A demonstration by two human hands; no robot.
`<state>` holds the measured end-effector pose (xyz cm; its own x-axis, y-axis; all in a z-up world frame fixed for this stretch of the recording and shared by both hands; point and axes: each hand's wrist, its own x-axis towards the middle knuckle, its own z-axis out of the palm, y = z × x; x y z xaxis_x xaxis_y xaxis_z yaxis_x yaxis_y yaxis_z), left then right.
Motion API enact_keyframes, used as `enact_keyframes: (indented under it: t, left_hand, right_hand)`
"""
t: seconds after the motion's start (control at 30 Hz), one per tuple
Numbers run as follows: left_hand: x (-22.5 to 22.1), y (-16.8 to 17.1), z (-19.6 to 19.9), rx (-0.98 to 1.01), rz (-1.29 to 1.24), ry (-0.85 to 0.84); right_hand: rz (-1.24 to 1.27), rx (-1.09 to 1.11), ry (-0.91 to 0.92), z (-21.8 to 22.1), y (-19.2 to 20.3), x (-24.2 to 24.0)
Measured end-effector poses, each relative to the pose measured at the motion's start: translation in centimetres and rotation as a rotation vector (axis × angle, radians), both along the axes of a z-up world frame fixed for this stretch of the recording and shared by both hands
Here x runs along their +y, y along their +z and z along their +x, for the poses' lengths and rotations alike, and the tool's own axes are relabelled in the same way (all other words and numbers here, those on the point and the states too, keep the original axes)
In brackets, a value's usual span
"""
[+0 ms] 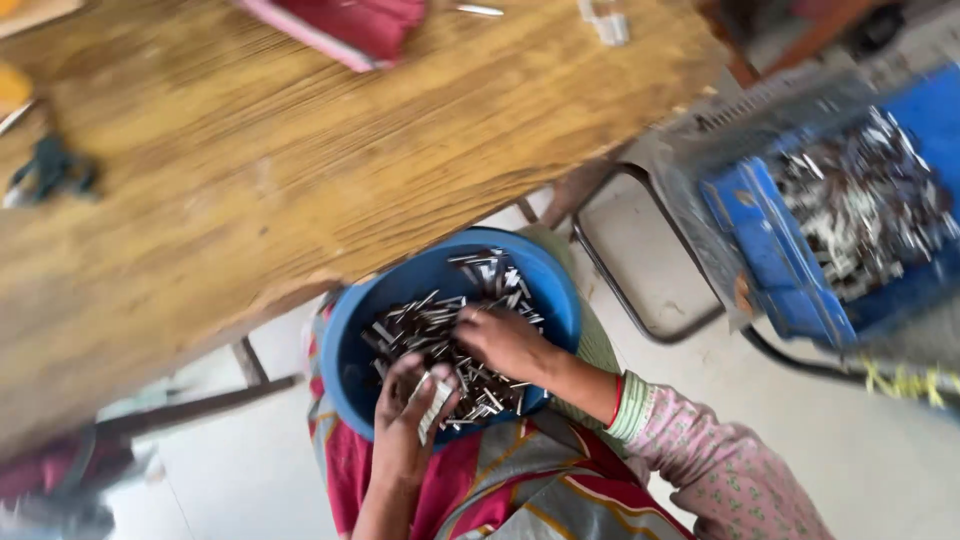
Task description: Sort and organize small plastic or metal parts into bins.
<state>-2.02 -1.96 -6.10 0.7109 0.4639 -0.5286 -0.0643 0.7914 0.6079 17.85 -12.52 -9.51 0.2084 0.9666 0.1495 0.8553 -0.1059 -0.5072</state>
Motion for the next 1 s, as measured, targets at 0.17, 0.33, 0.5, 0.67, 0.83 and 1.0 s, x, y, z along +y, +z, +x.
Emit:
enact_keyframes:
  t: [0.17,0.33,0.5,0.67,0.83,1.0]
  left_hand:
    - [1.3,1.2,-0.5,0.014,0.004,0.083]
    - [1.3,0.3,0.1,-0.118,0.250,-0.034]
    - [0.7,6.4,0.3,-0.213,0.320,-0.133]
    - [1.1,6.1,0.4,0.010,0.378,-0.080]
    - [1.3,2.6,1.0,-0.197,0.545,-0.036]
    - [0.1,5.4,0.2,-0.131,0.450,-0.049]
  right_hand:
    - [0.118,0.346,-0.277,-1.2,5.2,1.0]
    - [0.383,0.368,0.003,-1.6,6.3,0.2]
    - [0.116,0.132,-0.092,-1.2,5.0,1.0]
    - [0.470,0.270,0.052,-1.9,6.1,1.3]
    - [0.212,0.393,-0.044,-1.5,6.0,2.7]
    - [0.304,0.068,0.005,-2.5,6.0,2.0]
